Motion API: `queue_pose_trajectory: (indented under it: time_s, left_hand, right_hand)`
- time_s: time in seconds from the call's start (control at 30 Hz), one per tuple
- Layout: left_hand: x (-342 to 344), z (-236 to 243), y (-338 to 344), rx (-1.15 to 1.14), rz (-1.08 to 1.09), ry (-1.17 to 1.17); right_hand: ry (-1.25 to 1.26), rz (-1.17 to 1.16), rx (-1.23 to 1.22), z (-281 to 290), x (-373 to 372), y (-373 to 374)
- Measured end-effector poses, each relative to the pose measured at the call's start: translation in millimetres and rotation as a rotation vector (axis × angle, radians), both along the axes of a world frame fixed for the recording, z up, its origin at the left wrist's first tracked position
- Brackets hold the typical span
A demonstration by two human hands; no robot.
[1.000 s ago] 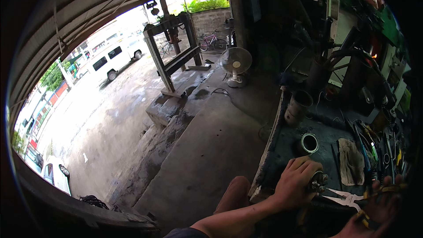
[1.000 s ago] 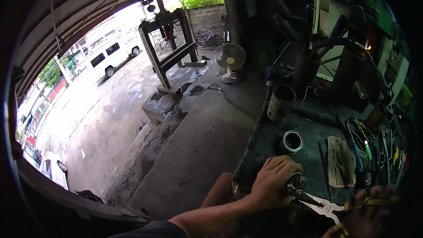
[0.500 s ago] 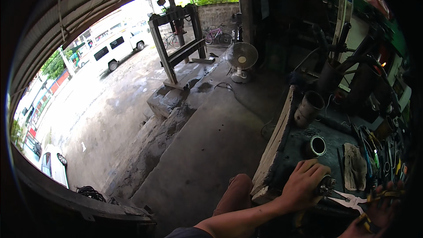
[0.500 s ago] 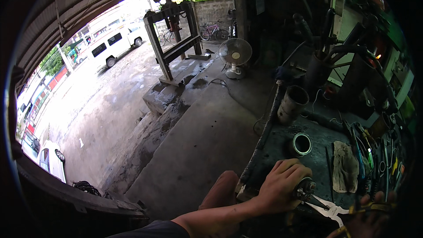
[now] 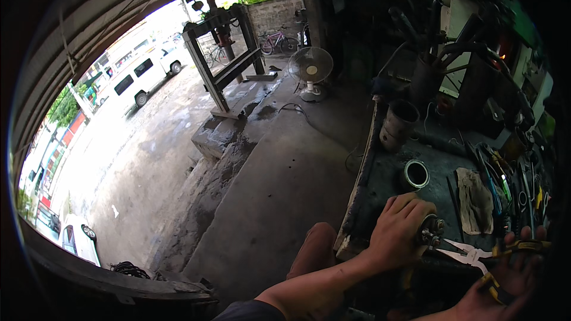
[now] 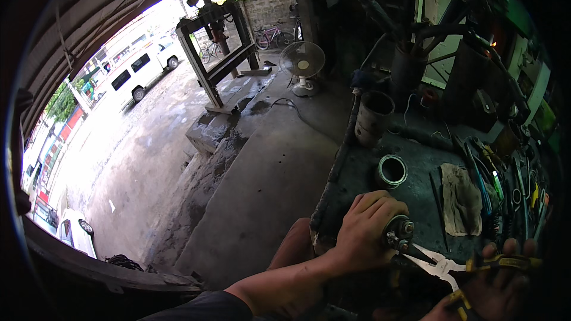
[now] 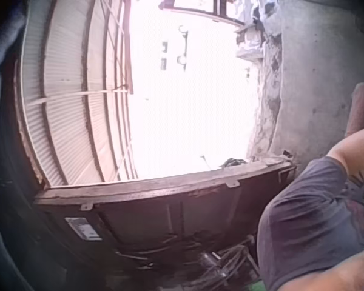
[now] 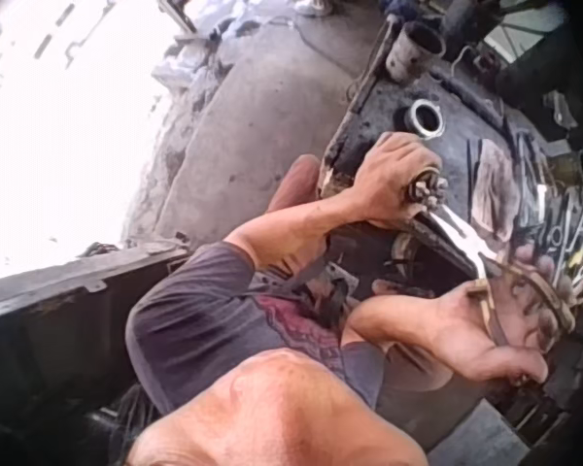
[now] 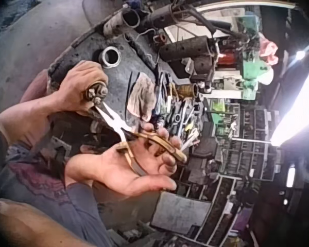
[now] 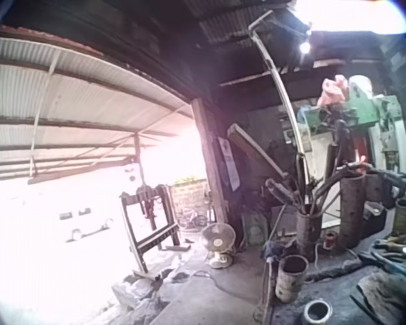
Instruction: The person uses pliers to manipulate a small cylindrical mechanical part at a workbench, then moves to a hydraulic press to press a ring into the part. The person handles the part and tools throughout the sequence.
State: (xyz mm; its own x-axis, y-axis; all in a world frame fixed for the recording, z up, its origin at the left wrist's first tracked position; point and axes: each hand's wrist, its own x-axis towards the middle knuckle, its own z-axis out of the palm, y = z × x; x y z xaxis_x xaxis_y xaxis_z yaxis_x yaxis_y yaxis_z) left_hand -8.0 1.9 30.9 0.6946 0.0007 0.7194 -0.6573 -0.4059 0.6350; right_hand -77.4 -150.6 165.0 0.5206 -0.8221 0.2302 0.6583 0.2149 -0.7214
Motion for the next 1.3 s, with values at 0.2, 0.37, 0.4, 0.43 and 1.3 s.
queue_pose_trajectory:
  time_s: [0.2,0.37,0.4,0.43,1.3]
  left_hand:
    - [1,-1,-1,0.003,0.016,-0.002]
    - [2,-3,0,0.009,-0.005,0.003]
    - [2,-3,0,0.011,-0.004,0.007]
    - [2,-3,1,0.005,-0.012,-0.001]
    - [10,-1,5,0.048,-0.027,-0.062]
  right_hand:
    - [0.027,-0.034,0.053,-17,-6,-13]
    - [-0.110,0.031,-0.076,-21,-9,-12]
    - [-0.103,-0.017,-0.066,-18,-7,-9]
    - [-0.097,-0.062,-0.056,-16,-6,-3]
    - [-0.251,0.239,-0.492,-24,-24,12]
